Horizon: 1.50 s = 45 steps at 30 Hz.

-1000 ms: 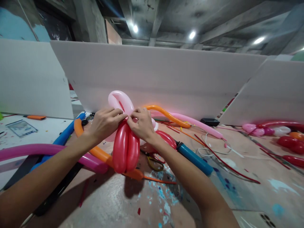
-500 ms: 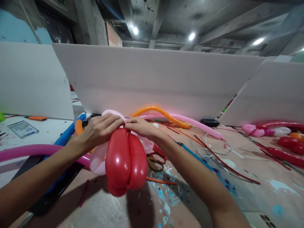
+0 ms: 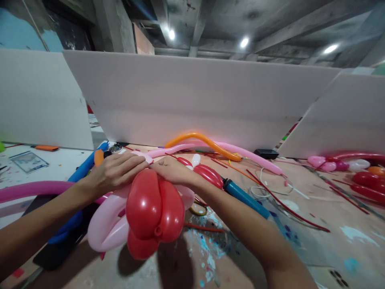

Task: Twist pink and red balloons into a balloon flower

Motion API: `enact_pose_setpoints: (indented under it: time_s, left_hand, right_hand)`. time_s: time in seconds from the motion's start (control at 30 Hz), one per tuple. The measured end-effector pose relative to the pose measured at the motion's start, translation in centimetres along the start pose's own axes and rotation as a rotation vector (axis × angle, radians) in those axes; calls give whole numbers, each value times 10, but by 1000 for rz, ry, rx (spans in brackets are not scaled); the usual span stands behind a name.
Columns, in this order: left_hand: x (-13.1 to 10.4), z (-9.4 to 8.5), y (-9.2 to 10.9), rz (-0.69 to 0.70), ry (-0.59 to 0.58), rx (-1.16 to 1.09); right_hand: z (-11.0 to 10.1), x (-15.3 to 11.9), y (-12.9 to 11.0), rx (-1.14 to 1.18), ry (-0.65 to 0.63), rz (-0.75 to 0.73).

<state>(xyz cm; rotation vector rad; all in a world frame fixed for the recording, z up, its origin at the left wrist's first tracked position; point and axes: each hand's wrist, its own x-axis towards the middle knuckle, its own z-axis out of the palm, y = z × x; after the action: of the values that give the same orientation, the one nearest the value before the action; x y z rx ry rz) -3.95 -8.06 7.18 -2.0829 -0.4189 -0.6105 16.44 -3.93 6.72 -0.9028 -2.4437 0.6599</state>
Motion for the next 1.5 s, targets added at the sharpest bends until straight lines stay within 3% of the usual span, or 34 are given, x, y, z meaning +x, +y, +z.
enact_pose_setpoints:
  time_s: [0.07,0.17,0.27,0.37,0.47,0.57,0.77,0.93,1.17,1.37,1.5]
  left_hand:
    - [1,-3,4,70,18,37]
    - [3,-3,9,130,-4,42]
    - [4,-2,9,154,-13,19]
    - [4,1,7,137,25,-98]
    - [4,5,7,-39,68,-265]
    - [7,10,10,-211,84,-363]
    - [16,8,9,-206,68,-472]
    - [19,6,8,-315,-38,-683]
    - [21,17,16,-421,53,-505]
    - [20,32,15,-739,36,-378]
    - [16,37,-2,-1038,134,-495]
  right_hand:
    - [2,0,3,68,-132,48]
    - [5,-1,6,57,-233,78]
    - [11,-5,7,-33,-159,50]
    - [18,-12,8,-165,30,-87]
    - [20,-19,11,-364,217,-245]
    - [16,-24,12,-493,289,-296]
    - [4,-28,8,-521,216,-316]
    - [2,-29,7,-504,129,-324]
    - [-1,-27,1,-379,111,-235]
    - [-7,-23,-1,-435,137,-188]
    - [-3,-24,5,-534,155,-188]
